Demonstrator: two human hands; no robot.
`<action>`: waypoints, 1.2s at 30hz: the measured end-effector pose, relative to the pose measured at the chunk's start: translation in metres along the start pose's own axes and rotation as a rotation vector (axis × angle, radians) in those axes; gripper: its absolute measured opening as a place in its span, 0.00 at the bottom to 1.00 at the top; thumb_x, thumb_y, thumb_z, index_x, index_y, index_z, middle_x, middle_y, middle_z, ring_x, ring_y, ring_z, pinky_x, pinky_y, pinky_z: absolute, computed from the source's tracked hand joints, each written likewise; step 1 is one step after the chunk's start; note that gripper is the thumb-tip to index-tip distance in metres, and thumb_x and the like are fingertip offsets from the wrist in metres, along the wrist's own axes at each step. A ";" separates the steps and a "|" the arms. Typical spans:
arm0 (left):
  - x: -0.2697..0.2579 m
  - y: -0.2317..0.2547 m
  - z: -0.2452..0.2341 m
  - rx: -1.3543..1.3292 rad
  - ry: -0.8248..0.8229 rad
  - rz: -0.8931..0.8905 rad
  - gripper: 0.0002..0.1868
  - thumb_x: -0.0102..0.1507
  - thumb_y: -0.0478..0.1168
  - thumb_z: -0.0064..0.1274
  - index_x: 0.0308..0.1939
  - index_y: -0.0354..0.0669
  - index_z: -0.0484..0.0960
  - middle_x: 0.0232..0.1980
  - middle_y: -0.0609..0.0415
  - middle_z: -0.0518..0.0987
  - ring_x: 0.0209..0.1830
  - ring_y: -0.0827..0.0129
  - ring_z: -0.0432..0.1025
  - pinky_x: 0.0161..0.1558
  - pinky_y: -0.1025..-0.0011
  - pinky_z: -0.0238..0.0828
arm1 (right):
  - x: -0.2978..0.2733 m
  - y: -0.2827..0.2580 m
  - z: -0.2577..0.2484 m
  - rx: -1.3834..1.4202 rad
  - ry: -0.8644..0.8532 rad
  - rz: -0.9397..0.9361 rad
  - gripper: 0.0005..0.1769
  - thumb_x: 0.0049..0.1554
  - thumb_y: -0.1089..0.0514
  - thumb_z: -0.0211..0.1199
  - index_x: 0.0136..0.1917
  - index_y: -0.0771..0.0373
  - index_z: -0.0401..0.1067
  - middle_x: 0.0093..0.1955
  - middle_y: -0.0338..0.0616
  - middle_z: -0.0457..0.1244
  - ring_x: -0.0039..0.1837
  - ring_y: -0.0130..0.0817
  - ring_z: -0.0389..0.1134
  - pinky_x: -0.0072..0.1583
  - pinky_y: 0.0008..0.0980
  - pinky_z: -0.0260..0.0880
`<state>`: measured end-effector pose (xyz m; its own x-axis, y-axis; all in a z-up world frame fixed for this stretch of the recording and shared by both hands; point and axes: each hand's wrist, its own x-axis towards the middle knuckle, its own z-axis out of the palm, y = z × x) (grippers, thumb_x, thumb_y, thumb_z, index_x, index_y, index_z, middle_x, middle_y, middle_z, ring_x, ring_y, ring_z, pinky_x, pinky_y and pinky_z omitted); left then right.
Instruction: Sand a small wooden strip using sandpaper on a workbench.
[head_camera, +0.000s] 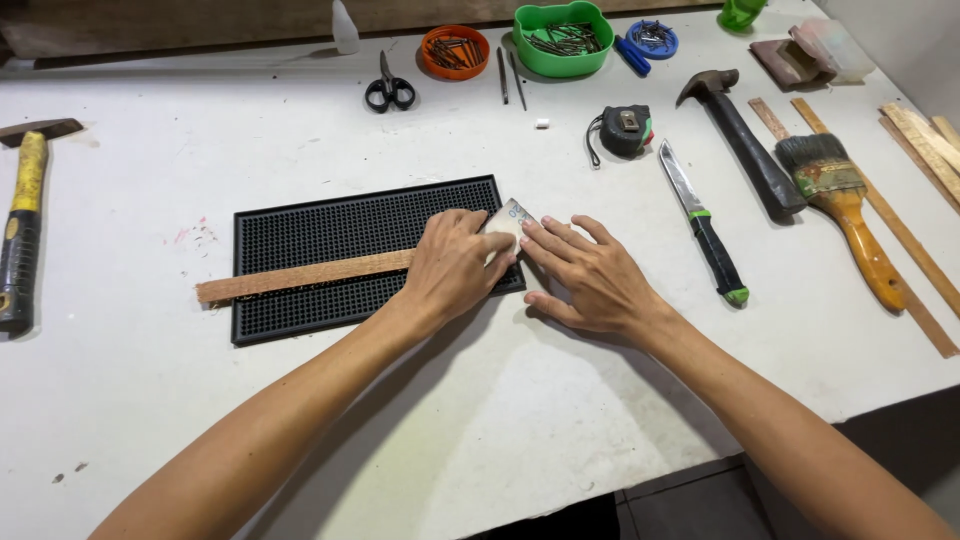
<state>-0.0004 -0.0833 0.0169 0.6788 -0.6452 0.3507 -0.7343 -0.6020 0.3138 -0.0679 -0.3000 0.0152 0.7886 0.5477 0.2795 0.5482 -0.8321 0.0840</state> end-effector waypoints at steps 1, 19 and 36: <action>0.006 0.005 -0.007 -0.002 0.000 0.003 0.14 0.62 0.47 0.59 0.50 0.50 0.86 0.58 0.38 0.78 0.60 0.52 0.69 0.63 0.56 0.62 | -0.002 0.002 0.002 -0.002 -0.001 0.003 0.41 0.60 0.30 0.51 0.72 0.64 0.66 0.74 0.50 0.59 0.76 0.43 0.58 0.75 0.48 0.52; 0.004 -0.027 -0.055 -0.060 -0.007 -0.036 0.11 0.64 0.45 0.58 0.46 0.47 0.87 0.44 0.54 0.87 0.34 0.66 0.80 0.40 0.66 0.77 | 0.053 -0.003 -0.006 0.227 0.308 0.049 0.41 0.50 0.55 0.71 0.73 0.69 0.66 0.67 0.55 0.65 0.65 0.49 0.68 0.65 0.44 0.67; -0.021 -0.025 -0.015 0.312 -0.247 0.259 0.12 0.69 0.39 0.44 0.46 0.37 0.82 0.53 0.46 0.82 0.50 0.62 0.79 0.46 0.68 0.80 | 0.039 -0.027 0.017 0.148 0.232 -0.092 0.16 0.56 0.51 0.70 0.53 0.62 0.77 0.48 0.44 0.69 0.54 0.40 0.71 0.60 0.42 0.70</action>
<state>0.0039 -0.0477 0.0153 0.4833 -0.8626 0.1497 -0.8676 -0.4948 -0.0497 -0.0475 -0.2547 0.0071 0.6585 0.5713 0.4898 0.6624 -0.7490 -0.0170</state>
